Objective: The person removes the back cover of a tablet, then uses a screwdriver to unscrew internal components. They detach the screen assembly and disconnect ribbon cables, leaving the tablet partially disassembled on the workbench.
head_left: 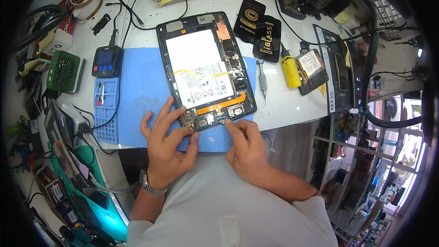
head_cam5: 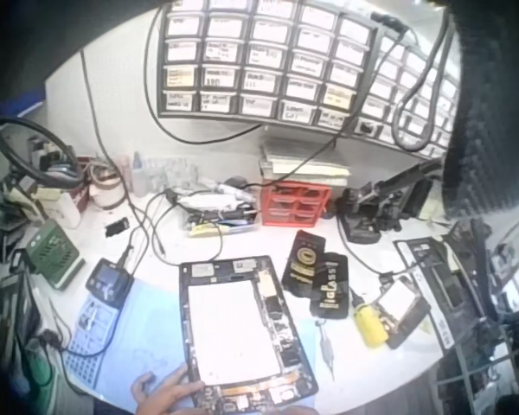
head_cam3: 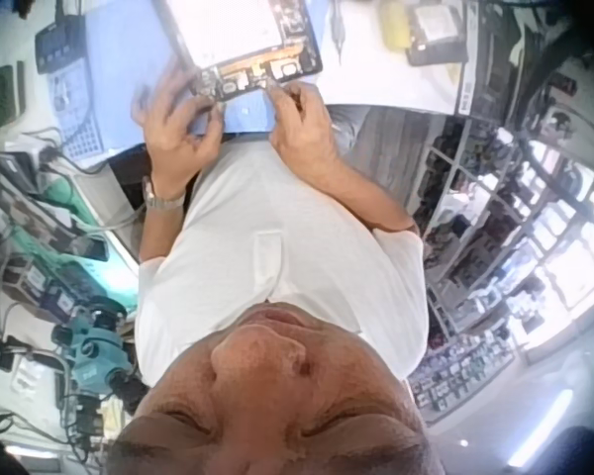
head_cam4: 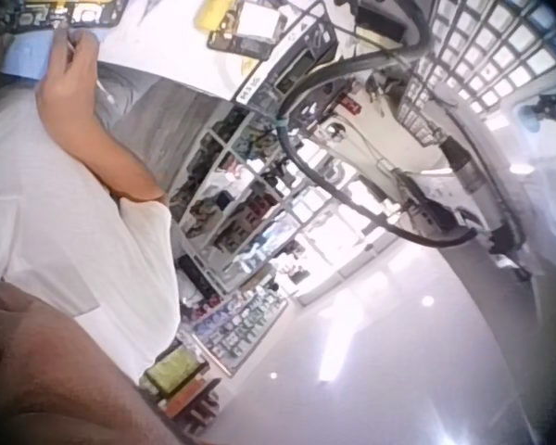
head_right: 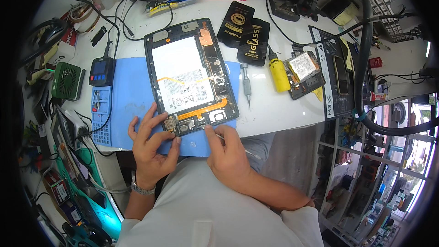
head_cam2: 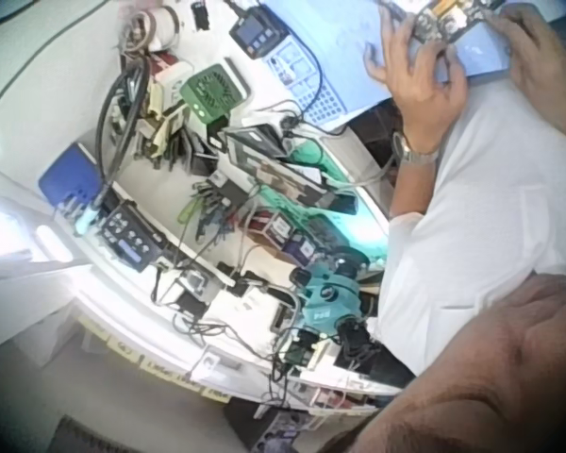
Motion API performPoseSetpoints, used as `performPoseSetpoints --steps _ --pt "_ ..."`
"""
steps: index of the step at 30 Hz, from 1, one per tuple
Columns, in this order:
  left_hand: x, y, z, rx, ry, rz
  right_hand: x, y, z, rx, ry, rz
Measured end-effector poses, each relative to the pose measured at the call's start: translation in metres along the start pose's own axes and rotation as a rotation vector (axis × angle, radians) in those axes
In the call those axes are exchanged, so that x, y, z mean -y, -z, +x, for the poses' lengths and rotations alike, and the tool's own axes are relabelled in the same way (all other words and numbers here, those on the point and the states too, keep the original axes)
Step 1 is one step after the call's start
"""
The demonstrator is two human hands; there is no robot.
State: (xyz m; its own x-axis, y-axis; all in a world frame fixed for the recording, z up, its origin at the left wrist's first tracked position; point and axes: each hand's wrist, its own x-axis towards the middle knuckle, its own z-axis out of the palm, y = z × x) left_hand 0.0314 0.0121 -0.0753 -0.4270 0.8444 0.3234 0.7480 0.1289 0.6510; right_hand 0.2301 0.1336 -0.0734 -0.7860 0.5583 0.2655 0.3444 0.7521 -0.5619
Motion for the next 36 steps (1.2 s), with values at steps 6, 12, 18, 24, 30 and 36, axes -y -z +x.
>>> performPoseSetpoints --steps 6,12,18,24,30,36 --pt "-0.004 -0.006 0.001 -0.1 -0.019 -0.021 -0.004 -0.006 -0.001 -0.118 0.054 0.043" --pt "-0.007 -0.015 -0.002 -0.095 0.002 -0.035 -0.004 -0.005 0.011 -0.227 0.015 0.086" --pt "-0.008 -0.009 0.004 -0.077 0.03 0.011 -0.023 0.002 0.021 -0.246 -0.038 0.047" --pt "-0.005 -0.009 0.003 -0.07 0.032 0.007 -0.027 0.0 0.024 -0.251 -0.054 0.062" --pt "-0.003 -0.011 0.001 -0.077 0.029 0.004 -0.03 0.004 0.028 -0.284 -0.018 0.002" --pt "-0.003 -0.012 0.001 -0.079 0.019 0.014 -0.036 0.016 0.034 -0.179 0.031 0.077"
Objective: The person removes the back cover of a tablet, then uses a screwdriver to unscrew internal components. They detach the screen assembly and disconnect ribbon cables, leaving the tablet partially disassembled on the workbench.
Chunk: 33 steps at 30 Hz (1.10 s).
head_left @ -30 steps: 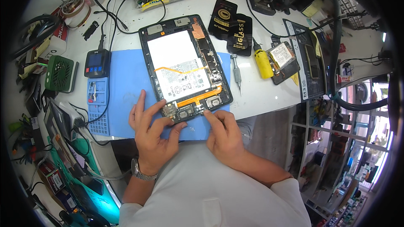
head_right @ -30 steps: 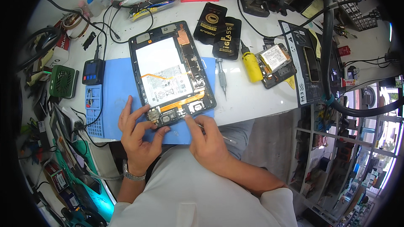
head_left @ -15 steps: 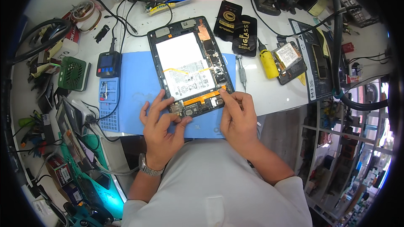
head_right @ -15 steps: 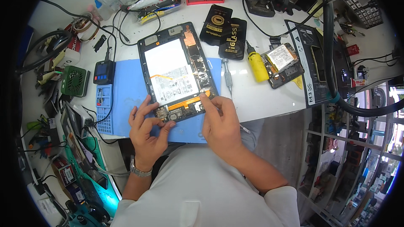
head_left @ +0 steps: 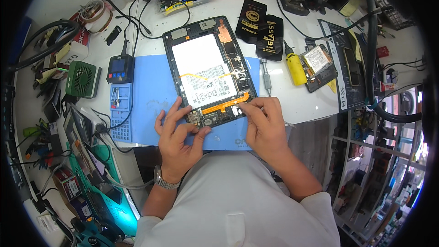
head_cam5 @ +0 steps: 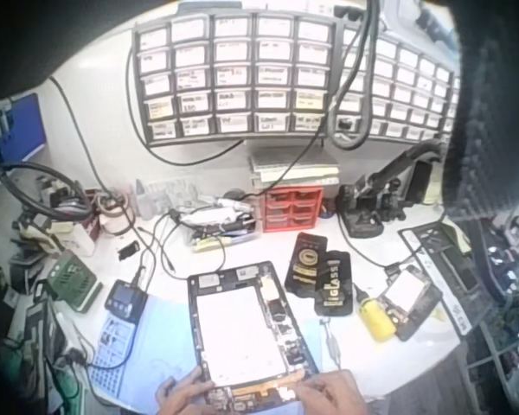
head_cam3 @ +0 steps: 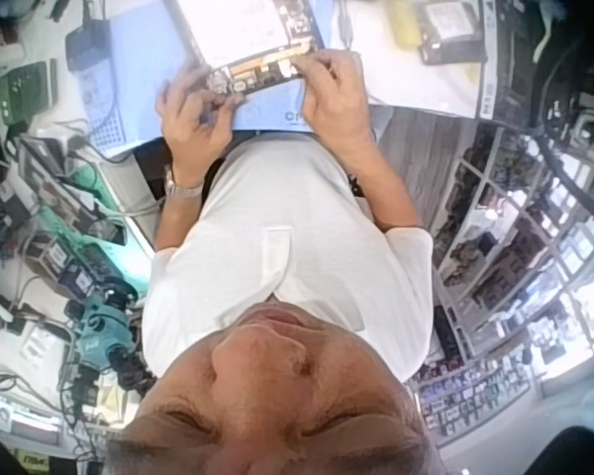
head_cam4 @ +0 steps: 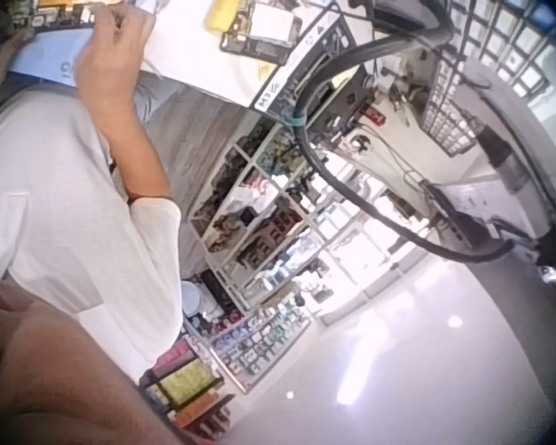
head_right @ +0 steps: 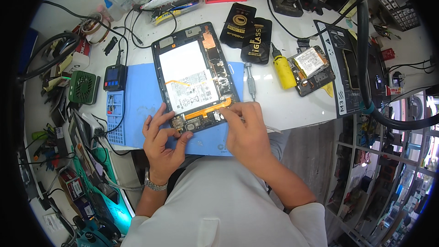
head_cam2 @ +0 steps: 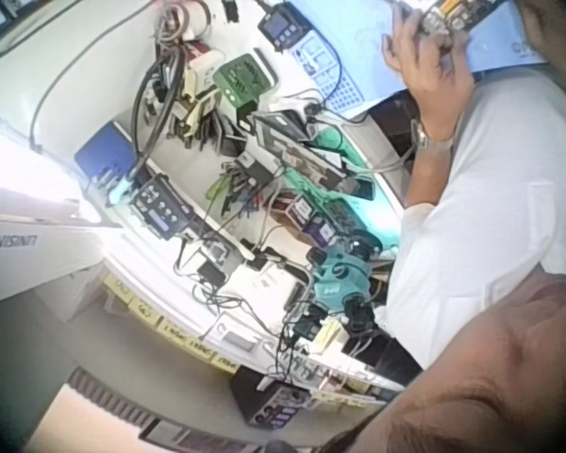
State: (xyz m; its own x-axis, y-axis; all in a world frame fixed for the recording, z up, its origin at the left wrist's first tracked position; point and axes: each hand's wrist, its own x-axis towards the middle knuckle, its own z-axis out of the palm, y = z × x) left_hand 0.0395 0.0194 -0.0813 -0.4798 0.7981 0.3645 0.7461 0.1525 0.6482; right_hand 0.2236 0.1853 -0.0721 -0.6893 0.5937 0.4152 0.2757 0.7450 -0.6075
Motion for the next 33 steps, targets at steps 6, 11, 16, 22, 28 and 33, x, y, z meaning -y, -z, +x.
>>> performPoseSetpoints --steps 6,11,16,22,28,33 --pt "0.0 -0.001 -0.001 0.004 0.001 0.008 0.009 0.006 -0.001 0.175 0.007 0.009" --pt "0.0 -0.001 -0.001 0.008 -0.007 0.014 0.011 0.009 0.002 0.206 0.023 -0.012" --pt "0.0 -0.001 -0.001 0.009 -0.008 0.017 0.013 0.008 0.002 0.247 0.032 -0.022" --pt "0.0 -0.001 -0.001 0.012 -0.008 0.023 0.013 0.007 -0.001 0.265 0.011 0.012" --pt "-0.001 -0.001 -0.001 0.013 -0.007 0.028 0.006 0.002 -0.008 0.233 0.006 0.066" --pt "-0.005 0.001 0.003 0.042 0.002 0.034 0.003 0.001 -0.008 0.184 0.032 0.068"
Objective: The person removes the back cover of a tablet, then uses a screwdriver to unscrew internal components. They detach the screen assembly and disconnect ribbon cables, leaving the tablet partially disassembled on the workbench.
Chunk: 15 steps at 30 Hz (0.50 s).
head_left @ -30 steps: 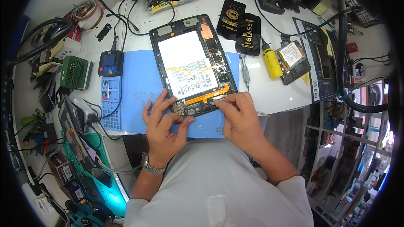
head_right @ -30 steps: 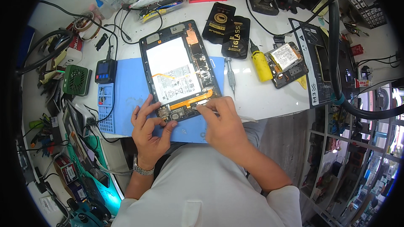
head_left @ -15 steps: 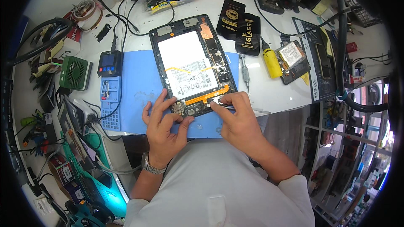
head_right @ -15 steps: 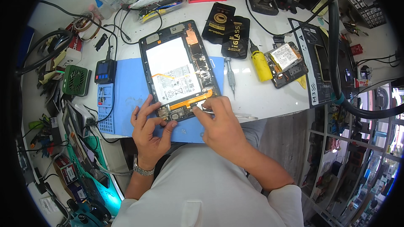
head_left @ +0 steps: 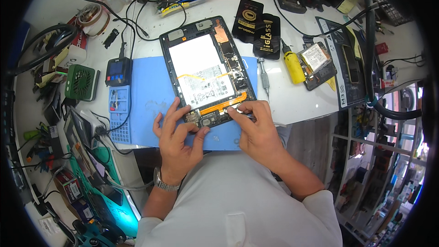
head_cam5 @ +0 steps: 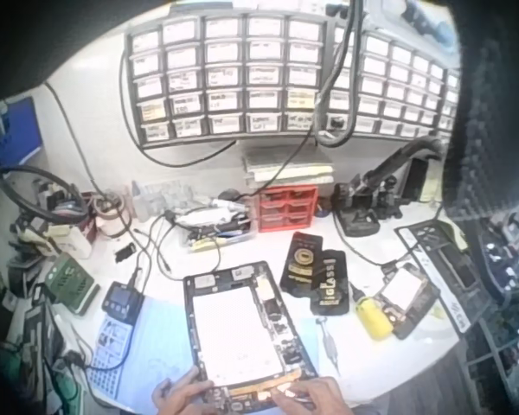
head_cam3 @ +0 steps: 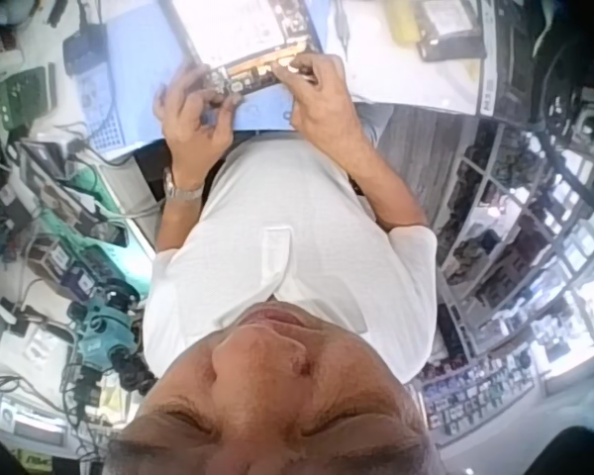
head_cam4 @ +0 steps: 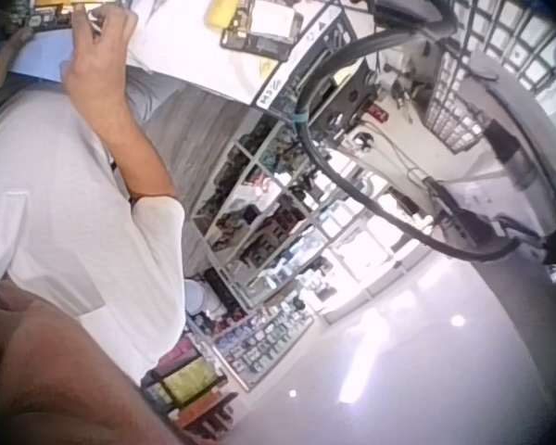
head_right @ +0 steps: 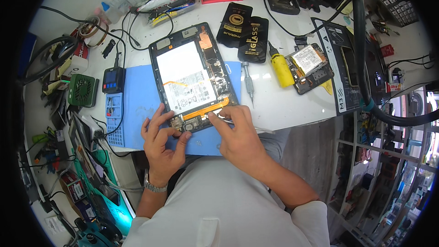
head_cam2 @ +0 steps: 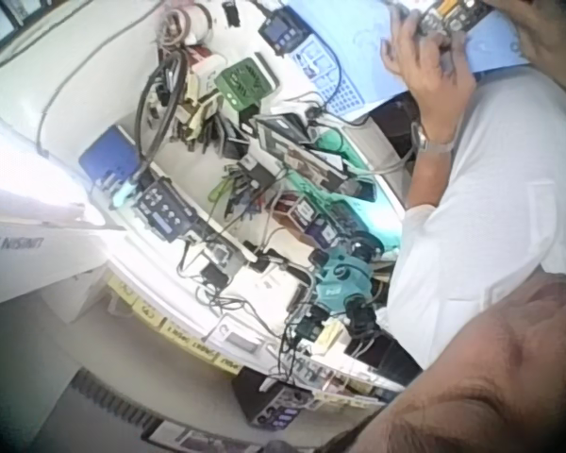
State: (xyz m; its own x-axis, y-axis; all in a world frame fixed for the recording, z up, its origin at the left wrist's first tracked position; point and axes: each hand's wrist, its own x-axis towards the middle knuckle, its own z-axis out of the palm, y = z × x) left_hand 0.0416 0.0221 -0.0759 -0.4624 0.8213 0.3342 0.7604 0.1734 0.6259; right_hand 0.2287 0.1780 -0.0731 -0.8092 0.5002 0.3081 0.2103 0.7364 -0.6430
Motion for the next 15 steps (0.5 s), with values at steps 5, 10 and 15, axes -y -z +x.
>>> performPoseSetpoints --steps 5,10,15 --pt "-0.018 0.001 0.024 0.065 -0.078 0.026 -0.001 0.001 0.003 -0.087 -0.061 0.035" --pt "-0.015 -0.007 0.047 0.172 -0.2 0.025 -0.016 0.018 0.014 -0.28 -0.124 -0.082" --pt "-0.019 -0.006 0.055 0.213 -0.293 0.131 -0.05 0.032 0.019 -0.382 -0.086 -0.204"
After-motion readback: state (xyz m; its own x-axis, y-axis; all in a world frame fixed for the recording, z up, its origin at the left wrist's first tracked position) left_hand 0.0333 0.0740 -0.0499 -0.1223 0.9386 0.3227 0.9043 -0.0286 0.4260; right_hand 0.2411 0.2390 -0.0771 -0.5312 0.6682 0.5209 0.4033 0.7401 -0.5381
